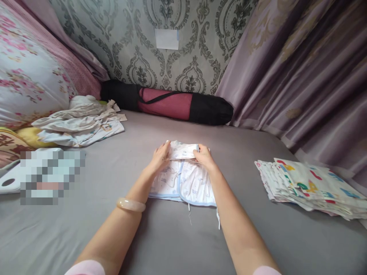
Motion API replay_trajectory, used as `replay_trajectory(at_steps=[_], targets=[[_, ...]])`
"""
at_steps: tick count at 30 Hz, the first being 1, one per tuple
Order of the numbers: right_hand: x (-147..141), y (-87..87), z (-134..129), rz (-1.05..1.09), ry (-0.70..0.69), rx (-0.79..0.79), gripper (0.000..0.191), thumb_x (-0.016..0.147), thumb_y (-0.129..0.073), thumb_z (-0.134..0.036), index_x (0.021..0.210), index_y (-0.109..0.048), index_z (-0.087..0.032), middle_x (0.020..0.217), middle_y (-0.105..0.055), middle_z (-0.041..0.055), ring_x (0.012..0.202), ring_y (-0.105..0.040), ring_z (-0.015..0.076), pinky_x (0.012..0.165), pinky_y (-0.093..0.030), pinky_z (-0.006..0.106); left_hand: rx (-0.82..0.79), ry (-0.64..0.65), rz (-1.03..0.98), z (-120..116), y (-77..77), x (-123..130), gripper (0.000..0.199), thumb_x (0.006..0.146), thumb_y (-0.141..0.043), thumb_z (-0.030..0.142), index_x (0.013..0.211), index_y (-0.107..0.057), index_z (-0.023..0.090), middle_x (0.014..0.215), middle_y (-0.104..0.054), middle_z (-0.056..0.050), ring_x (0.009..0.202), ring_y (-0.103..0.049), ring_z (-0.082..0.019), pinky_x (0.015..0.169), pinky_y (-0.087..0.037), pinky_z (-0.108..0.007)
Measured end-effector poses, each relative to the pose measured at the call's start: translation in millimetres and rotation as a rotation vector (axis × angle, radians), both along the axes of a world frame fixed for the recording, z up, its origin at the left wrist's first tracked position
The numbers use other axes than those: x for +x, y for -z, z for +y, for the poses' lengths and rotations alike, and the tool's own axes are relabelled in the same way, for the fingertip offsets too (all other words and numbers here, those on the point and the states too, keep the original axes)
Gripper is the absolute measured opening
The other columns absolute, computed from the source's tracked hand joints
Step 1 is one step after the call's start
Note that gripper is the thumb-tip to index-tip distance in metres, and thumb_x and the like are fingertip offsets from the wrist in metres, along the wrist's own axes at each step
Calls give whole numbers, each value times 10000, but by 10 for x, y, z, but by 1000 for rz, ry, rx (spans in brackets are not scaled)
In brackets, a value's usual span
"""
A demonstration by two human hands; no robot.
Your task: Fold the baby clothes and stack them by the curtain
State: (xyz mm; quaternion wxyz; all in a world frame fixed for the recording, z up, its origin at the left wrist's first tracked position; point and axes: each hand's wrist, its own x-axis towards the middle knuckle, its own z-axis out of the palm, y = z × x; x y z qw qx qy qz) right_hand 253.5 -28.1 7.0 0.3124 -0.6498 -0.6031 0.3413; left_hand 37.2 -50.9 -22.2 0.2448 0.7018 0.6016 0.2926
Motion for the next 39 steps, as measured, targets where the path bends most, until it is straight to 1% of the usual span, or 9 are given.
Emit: replay_trajectory(at_steps=[5,13,18,22,24,26,30,33,39], targets=[[26,-1,-53,-338,-14,62,466,866,-483,-179,1316,-596,-138,1269,-657,142,1210,-580,265,1025,-448,358,-50,36,124,5,62,-9,798,794,-403,154,1569,-215,163,1606,-303,-134,1515,-161,-310,1196,-124,-586],[-84,-126,-233,-612,-30,38,440,928,-345,-88,1329,-525,-95,1256,-611,189,1163,-592,261,965,-440,325,-56,25,162,1,72,0,697,888,-366,216,1567,-217,174,1580,-352,-150,1513,-159,-317,1193,-91,-599],[-126,-178,-299,-711,-9,7,397,932,-350,-91,1277,-544,-132,1238,-584,188,1071,-628,267,891,-461,351,-51,-18,33,45,78,-11,674,841,-446,222,1509,-362,230,1534,-440,-120,1493,-239,-323,1188,-103,-613],[-133,-196,-309,-761,40,101,396,926,-337,-82,1243,-574,-111,1252,-573,215,1105,-603,295,911,-449,383,22,-98,-151,100,-4,-85,570,867,-460,313,1430,-469,226,1469,-520,-126,1400,-429,-292,1172,-270,-513],[-169,-184,-305,-754,-23,216,425,949,-299,-93,1279,-567,-105,1325,-559,210,1215,-542,298,1005,-399,404,82,-163,-217,115,-64,-113,521,888,-430,326,1387,-513,198,1419,-566,-135,1337,-504,-265,1139,-350,-437],[-242,-141,-304,-713,-189,331,454,993,-276,-159,1377,-512,-111,1453,-499,174,1364,-419,280,1135,-271,431,102,-182,-202,116,-110,-103,493,892,-411,291,1356,-542,187,1385,-594,-134,1304,-535,-259,1119,-379,-416],[-441,19,-318,-634,-466,386,526,1025,-276,-290,1504,-388,-104,1603,-326,98,1505,-183,244,1225,-16,451,85,-41,34,71,-115,28,534,882,-359,168,1396,-507,178,1443,-546,-129,1401,-431,-262,1175,-275,-482],[-529,110,-323,-616,-527,351,555,1006,-275,-263,1521,-357,-72,1602,-321,101,1509,-180,239,1228,-24,440,83,86,224,16,-79,121,594,873,-363,134,1464,-425,158,1526,-448,-134,1483,-284,-259,1214,-149,-515],[-520,121,-299,-612,-527,286,563,995,-264,-264,1523,-369,-102,1598,-331,71,1501,-213,199,1233,-67,390,34,141,359,-29,-36,111,540,987,-271,285,1507,-355,169,1578,-360,-135,1499,-239,-260,1208,-151,-532]])
